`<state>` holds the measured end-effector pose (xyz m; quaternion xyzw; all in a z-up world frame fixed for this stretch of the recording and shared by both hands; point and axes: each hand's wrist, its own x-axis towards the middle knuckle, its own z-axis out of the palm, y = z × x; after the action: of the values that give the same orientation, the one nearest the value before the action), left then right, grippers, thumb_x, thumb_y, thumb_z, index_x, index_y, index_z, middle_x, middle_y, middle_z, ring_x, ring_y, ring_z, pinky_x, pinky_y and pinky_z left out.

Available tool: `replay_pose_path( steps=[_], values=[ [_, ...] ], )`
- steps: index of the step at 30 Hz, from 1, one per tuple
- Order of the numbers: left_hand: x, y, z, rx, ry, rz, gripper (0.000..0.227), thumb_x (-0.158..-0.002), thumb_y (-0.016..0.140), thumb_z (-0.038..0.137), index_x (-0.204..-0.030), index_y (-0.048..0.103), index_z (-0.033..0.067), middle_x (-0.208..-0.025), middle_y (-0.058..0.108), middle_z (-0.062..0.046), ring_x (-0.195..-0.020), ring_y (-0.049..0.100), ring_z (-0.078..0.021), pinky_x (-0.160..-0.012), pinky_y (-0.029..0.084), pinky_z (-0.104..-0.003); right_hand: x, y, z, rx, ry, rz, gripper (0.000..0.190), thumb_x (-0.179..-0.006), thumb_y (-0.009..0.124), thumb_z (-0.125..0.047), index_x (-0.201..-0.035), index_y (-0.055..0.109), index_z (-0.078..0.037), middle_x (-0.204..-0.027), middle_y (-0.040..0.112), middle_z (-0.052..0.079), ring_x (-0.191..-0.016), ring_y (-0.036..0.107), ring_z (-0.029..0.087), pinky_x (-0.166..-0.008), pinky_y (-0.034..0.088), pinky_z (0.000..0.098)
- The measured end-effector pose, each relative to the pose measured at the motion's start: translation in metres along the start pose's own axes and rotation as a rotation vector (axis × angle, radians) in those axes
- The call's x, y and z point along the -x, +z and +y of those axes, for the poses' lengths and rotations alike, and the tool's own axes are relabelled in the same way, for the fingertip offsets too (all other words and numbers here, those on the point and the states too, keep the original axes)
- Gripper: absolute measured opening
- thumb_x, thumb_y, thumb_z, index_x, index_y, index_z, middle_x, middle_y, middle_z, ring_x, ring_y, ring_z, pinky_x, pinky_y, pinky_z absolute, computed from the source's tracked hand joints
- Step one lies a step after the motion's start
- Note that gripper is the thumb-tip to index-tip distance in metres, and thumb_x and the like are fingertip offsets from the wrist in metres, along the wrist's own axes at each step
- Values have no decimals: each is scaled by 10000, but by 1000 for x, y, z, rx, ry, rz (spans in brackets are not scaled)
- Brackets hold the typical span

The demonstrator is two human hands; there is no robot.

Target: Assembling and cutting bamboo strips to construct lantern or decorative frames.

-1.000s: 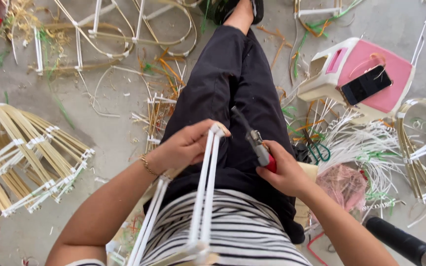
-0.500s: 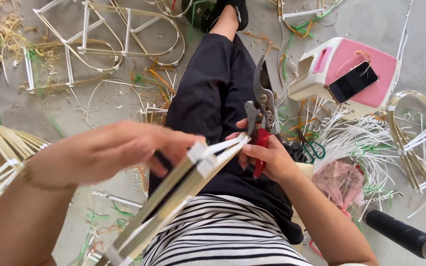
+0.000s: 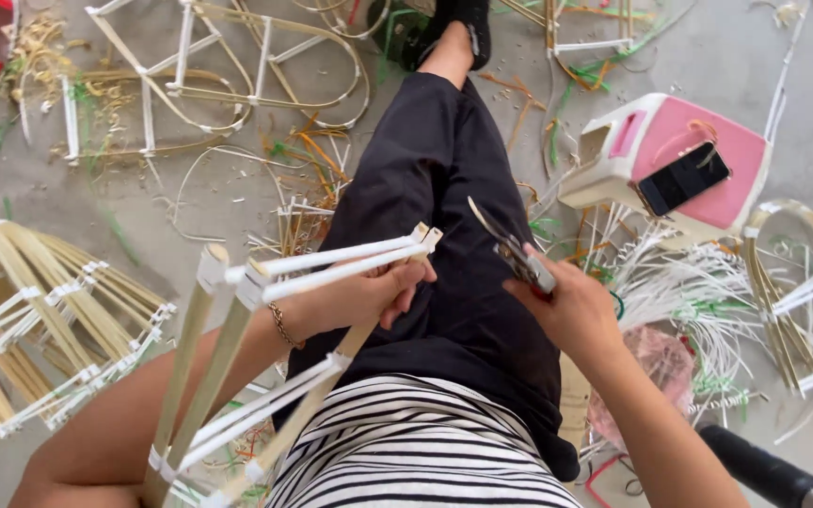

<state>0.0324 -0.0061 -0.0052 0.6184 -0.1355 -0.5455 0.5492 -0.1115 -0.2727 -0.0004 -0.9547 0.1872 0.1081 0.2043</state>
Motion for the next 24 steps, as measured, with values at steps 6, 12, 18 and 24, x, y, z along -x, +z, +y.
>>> replay_pose_path(
  steps=[6, 12, 18, 24],
  values=[
    [23, -10, 34, -521, 362, 125, 259, -1102, 514, 263, -1075, 601, 20, -755, 601, -71, -684, 539, -179, -634, 510, -322, 12, 40, 28, 98, -232, -11, 702, -803, 723, -256, -1479, 542, -200, -1526, 516, 185, -1130, 668, 355, -851, 562, 397],
    [31, -3, 41, -590, 263, 185, 246, -1073, 465, 288, -1110, 559, 63, -654, 592, -45, -547, 563, -171, -565, 472, -304, 5, 48, 52, 331, -508, 22, 788, -639, 796, -463, -1345, 542, -223, -1293, 572, 101, -1330, 506, 388, -977, 323, 685],
    [20, -18, 16, -203, 105, 79, 281, -1108, 445, 269, -991, 565, 44, -635, 545, -5, -530, 548, -74, -518, 483, -230, 13, 13, 39, -234, -89, -264, 679, -804, 756, -350, -1416, 538, -153, -1207, 584, 150, -1129, 626, 324, -972, 501, 404],
    [25, -37, 66, -644, 412, 321, 290, -1109, 515, 241, -1291, 695, 104, -731, 606, -49, -701, 589, -195, -670, 511, -329, 13, 0, 5, -161, -319, -242, 737, -742, 808, -342, -1385, 553, -88, -1246, 546, 216, -1113, 585, 379, -945, 477, 420]
  ],
)
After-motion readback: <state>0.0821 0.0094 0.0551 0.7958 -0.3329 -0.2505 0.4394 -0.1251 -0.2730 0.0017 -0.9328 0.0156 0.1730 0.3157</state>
